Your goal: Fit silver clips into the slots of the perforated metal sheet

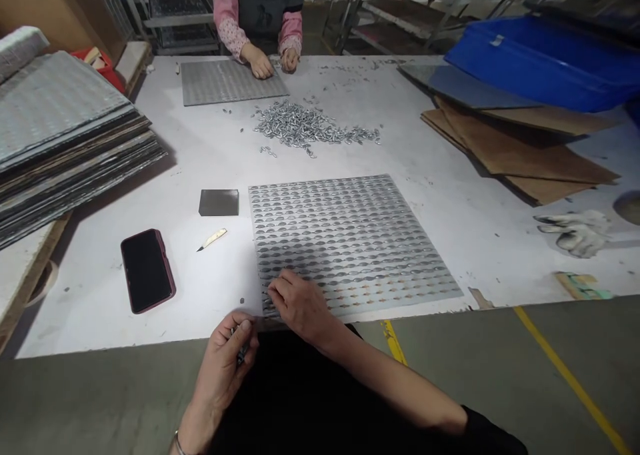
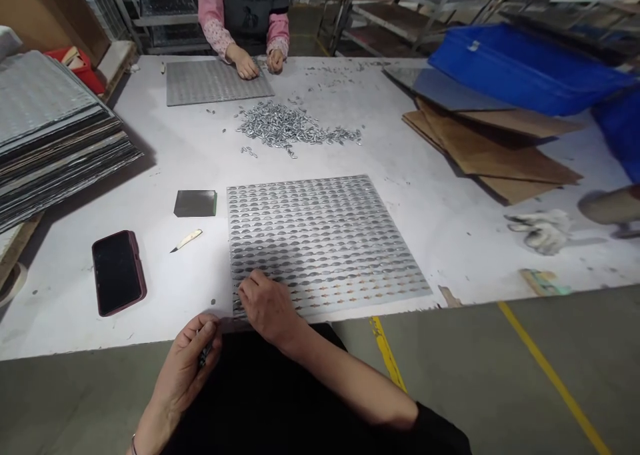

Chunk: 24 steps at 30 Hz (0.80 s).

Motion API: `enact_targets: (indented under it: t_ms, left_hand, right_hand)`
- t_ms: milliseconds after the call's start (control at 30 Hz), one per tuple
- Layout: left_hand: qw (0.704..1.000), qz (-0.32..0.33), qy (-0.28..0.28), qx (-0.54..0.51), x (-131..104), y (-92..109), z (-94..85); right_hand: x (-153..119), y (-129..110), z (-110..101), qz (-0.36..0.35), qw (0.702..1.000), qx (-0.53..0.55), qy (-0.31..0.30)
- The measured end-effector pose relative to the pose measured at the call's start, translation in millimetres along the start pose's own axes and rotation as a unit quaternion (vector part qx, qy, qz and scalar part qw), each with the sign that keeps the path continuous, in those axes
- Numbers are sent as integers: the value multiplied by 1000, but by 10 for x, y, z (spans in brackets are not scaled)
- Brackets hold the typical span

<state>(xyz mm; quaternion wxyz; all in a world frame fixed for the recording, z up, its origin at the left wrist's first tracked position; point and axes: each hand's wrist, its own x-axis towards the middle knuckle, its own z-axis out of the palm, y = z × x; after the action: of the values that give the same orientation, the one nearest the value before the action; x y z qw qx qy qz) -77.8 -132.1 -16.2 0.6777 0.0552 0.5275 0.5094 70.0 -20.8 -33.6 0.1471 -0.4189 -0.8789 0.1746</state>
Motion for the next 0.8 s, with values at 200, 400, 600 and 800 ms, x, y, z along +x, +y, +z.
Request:
enact_targets:
  t_ms: [200, 400, 600, 800]
  left_hand:
    - [1000, -8, -2, -19, 20, 8, -12]
    - [1000, 4, -13, -10, 9, -7, 115]
    - [998, 0, -55, -7, 39, -125, 291]
    - [992, -41, -112, 29, 55, -158, 425]
  right_hand:
    - [29, -50, -13, 9, 999, -35, -12]
    - [-116, -13, -194, 2, 991, 126, 39]
    - [-445, -49, -418, 39, 926, 376, 4]
    - [-621, 30, -393, 125, 871, 475, 18]
